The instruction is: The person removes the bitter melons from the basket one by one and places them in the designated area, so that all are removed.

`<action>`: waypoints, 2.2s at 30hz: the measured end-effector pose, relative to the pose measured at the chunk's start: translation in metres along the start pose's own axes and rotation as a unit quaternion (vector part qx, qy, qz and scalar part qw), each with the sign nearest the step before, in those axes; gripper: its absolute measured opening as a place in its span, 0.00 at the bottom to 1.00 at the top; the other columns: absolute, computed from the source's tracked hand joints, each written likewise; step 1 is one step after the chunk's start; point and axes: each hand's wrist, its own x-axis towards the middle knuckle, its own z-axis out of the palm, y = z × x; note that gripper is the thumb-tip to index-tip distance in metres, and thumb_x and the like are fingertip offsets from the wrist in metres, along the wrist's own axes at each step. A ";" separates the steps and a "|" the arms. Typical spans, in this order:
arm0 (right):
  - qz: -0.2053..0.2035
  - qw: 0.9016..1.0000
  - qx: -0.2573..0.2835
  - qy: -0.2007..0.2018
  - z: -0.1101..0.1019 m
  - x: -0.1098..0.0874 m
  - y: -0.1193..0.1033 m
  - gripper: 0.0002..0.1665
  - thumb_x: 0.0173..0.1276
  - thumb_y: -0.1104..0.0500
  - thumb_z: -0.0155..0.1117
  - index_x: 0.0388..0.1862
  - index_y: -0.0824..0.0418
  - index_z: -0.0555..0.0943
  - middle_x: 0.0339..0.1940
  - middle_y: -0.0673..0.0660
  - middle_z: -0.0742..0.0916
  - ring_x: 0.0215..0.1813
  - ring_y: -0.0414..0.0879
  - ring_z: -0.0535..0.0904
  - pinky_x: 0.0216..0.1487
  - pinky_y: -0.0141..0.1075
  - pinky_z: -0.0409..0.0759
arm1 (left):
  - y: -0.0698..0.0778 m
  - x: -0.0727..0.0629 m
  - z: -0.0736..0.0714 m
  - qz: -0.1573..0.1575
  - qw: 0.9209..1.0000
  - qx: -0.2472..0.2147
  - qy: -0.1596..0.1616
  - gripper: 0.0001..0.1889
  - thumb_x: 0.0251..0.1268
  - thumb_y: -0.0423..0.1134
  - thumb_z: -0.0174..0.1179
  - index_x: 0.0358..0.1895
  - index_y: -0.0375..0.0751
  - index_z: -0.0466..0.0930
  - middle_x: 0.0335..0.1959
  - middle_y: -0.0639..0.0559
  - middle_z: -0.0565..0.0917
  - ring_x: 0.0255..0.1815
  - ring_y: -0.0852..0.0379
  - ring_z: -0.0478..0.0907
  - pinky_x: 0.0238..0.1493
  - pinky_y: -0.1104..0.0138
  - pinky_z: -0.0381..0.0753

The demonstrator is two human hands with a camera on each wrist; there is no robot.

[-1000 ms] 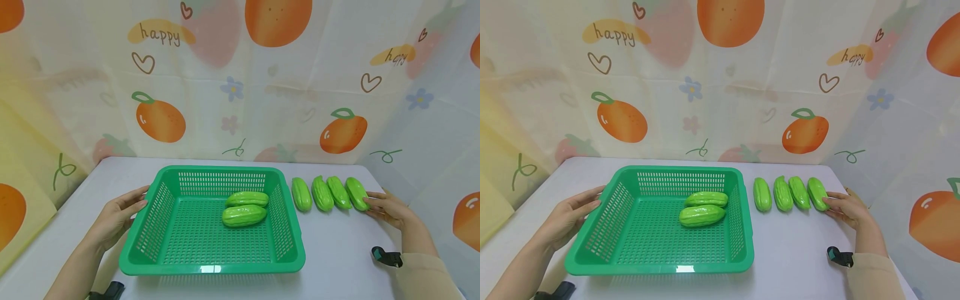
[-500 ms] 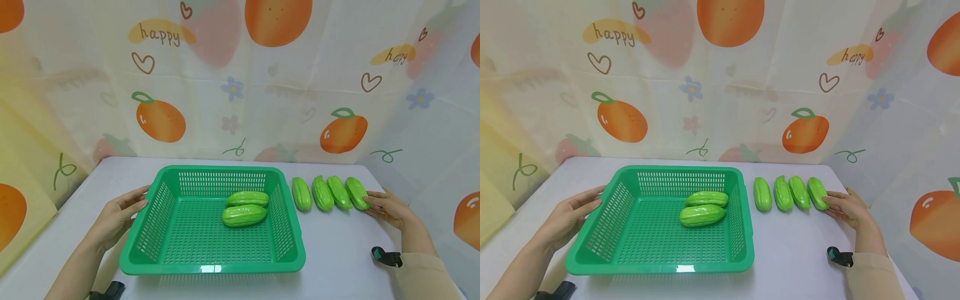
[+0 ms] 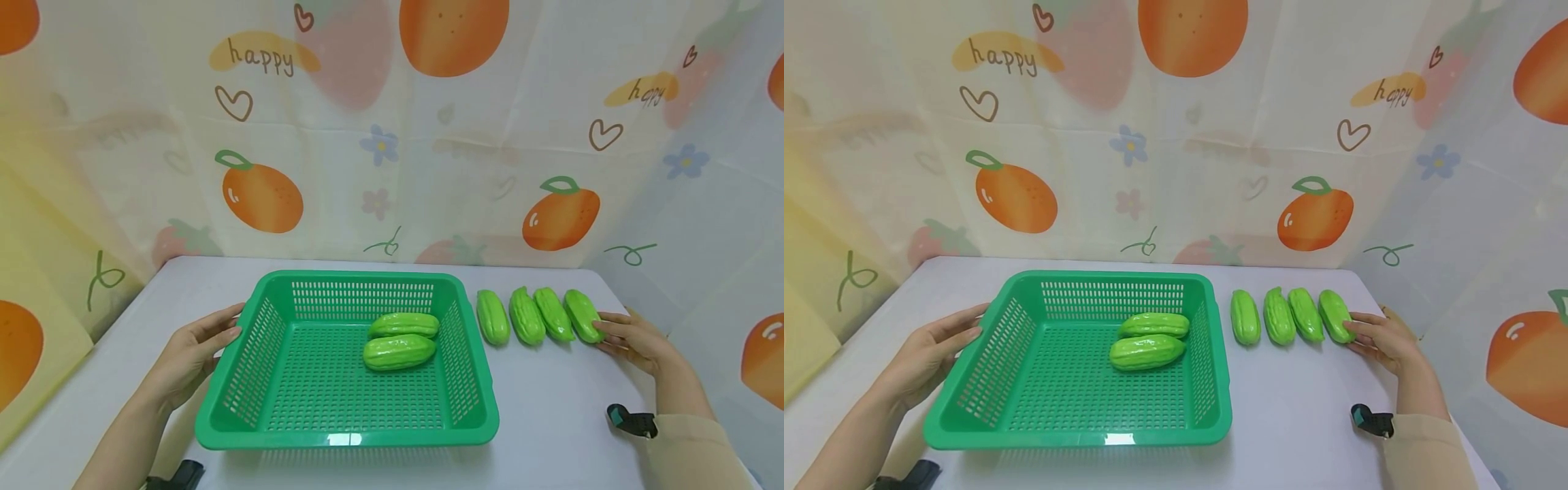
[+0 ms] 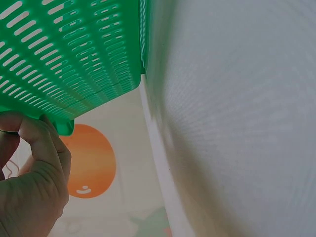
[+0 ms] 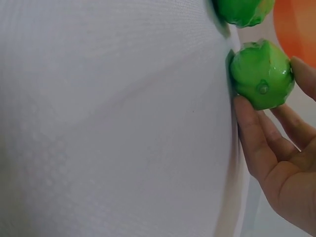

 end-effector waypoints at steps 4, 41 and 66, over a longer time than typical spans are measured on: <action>-0.005 1.000 0.002 -0.003 0.000 0.000 0.000 0.65 0.76 0.57 0.57 0.70 0.63 0.09 0.39 0.22 0.76 0.41 0.29 0.79 0.47 0.28 0.86 | 0.000 0.000 0.000 0.001 1.000 -0.001 -0.002 0.27 0.75 0.37 0.53 0.75 0.40 0.61 0.46 0.62 0.82 0.41 0.66 0.85 0.40 0.70 0.88; -0.108 0.990 -0.040 0.080 -0.013 -0.010 -0.025 0.09 0.74 0.51 0.59 0.51 0.42 0.72 0.41 0.27 0.79 0.41 0.24 0.80 0.44 0.24 0.85 | 0.000 0.003 0.000 -0.002 1.000 0.005 0.002 0.28 0.75 0.37 0.54 0.75 0.40 0.61 0.46 0.62 0.82 0.40 0.66 0.85 0.40 0.69 0.88; -0.188 0.982 0.012 -0.009 0.054 -0.017 -0.084 0.24 0.74 0.57 0.59 0.67 0.55 0.71 0.55 0.39 0.80 0.50 0.30 0.82 0.51 0.23 0.83 | -0.002 0.000 -0.002 -0.002 1.000 -0.003 -0.004 0.27 0.76 0.37 0.53 0.75 0.41 0.62 0.47 0.62 0.83 0.41 0.66 0.85 0.41 0.69 0.88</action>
